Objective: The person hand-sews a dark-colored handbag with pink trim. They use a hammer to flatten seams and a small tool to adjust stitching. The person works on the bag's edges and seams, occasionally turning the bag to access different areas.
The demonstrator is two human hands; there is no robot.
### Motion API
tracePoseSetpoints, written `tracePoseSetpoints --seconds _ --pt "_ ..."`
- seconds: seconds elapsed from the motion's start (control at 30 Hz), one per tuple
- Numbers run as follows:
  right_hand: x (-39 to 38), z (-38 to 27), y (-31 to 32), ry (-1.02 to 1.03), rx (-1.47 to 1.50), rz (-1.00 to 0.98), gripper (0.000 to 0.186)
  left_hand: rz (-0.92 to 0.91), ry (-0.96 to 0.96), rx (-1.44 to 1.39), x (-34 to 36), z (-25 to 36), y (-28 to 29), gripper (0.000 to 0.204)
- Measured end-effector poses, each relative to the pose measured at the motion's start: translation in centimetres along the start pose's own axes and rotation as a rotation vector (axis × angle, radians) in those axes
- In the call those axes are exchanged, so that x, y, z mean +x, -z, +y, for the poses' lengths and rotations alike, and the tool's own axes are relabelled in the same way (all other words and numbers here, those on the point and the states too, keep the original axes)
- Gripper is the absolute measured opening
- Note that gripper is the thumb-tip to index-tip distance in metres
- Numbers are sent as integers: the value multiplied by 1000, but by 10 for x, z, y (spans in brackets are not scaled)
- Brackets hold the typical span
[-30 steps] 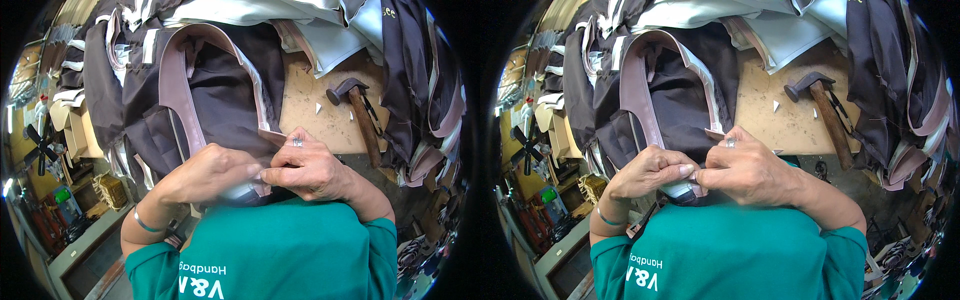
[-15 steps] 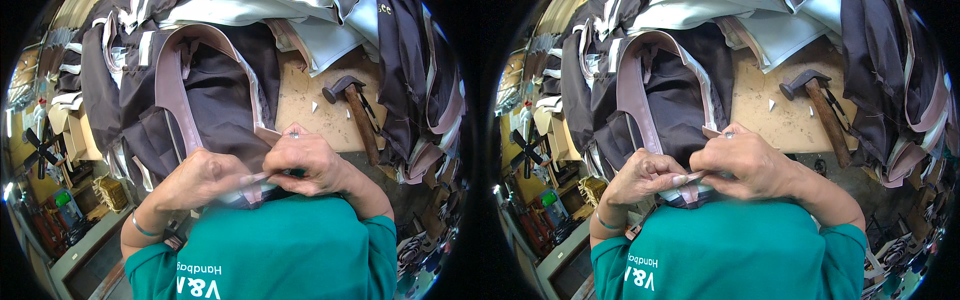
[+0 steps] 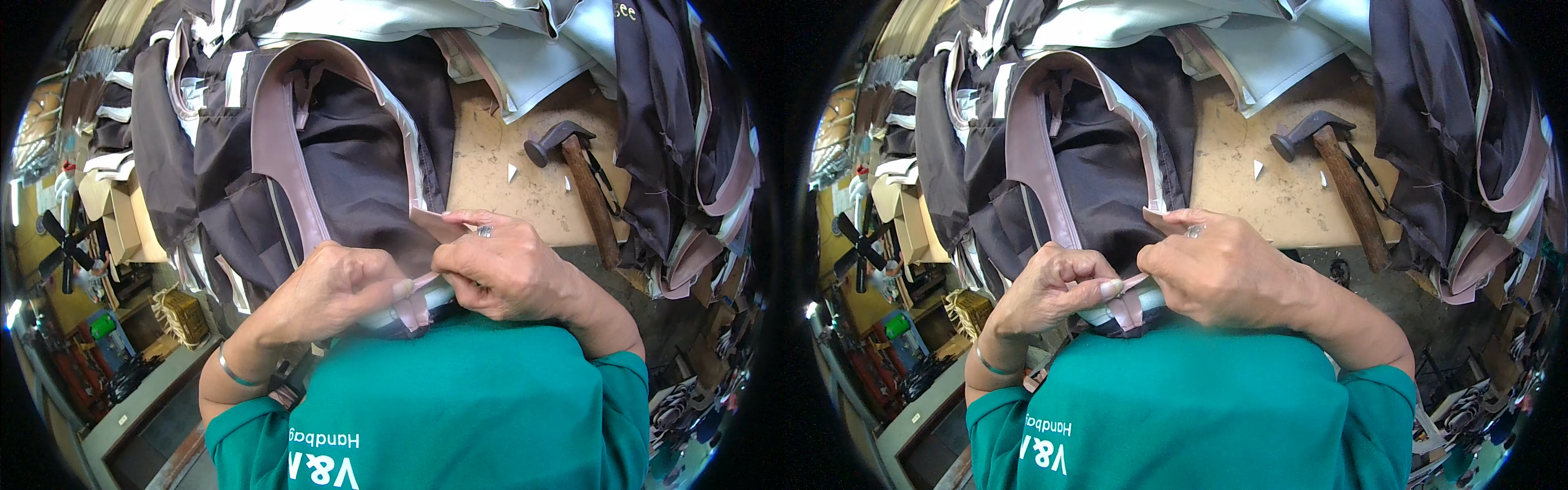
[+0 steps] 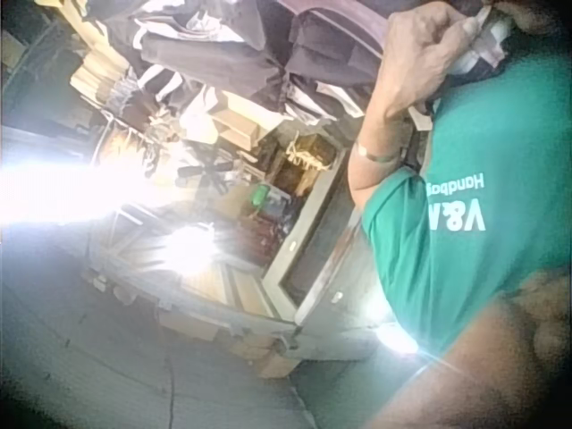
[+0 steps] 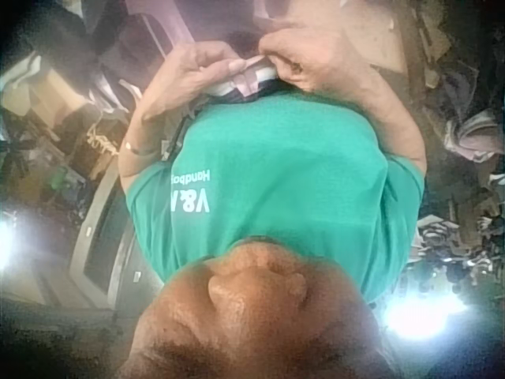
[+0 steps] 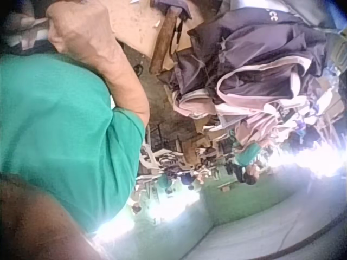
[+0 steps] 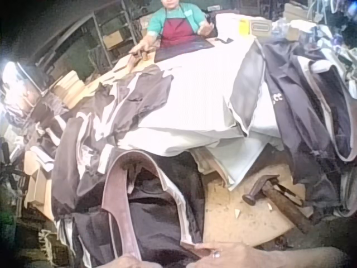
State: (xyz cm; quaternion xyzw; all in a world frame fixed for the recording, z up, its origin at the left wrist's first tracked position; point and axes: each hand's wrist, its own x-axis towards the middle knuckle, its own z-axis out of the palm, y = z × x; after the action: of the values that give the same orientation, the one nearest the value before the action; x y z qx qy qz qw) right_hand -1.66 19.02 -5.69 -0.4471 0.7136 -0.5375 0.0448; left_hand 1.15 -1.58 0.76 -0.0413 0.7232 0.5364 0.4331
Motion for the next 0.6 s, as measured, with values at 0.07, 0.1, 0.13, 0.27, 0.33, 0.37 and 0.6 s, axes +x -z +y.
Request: tracePoseSetpoints --seconds 0.07,0.1,0.13,0.27,0.33,0.37,0.6 --pt "-1 0 0 -3 -33 -30 12 11 14 -33 0 -2 -1 18" --pt "-2 0 1 -22 -29 -46 12 9 20 -60 0 -3 -2 18" --pt "-2 -1 1 -41 -25 -61 11 6 27 -86 0 -3 -2 19" --pt "-3 1 1 -107 128 -84 16 2 38 -106 1 -5 -3 19" --pt "-3 3 2 -113 175 -98 18 -11 54 -150 2 -5 -2 19" --pt "-3 6 2 -121 223 -82 18 -15 30 -181 2 -5 -2 19" --pt "-2 13 12 -249 400 -63 15 -6 58 -241 2 -6 -1 21"
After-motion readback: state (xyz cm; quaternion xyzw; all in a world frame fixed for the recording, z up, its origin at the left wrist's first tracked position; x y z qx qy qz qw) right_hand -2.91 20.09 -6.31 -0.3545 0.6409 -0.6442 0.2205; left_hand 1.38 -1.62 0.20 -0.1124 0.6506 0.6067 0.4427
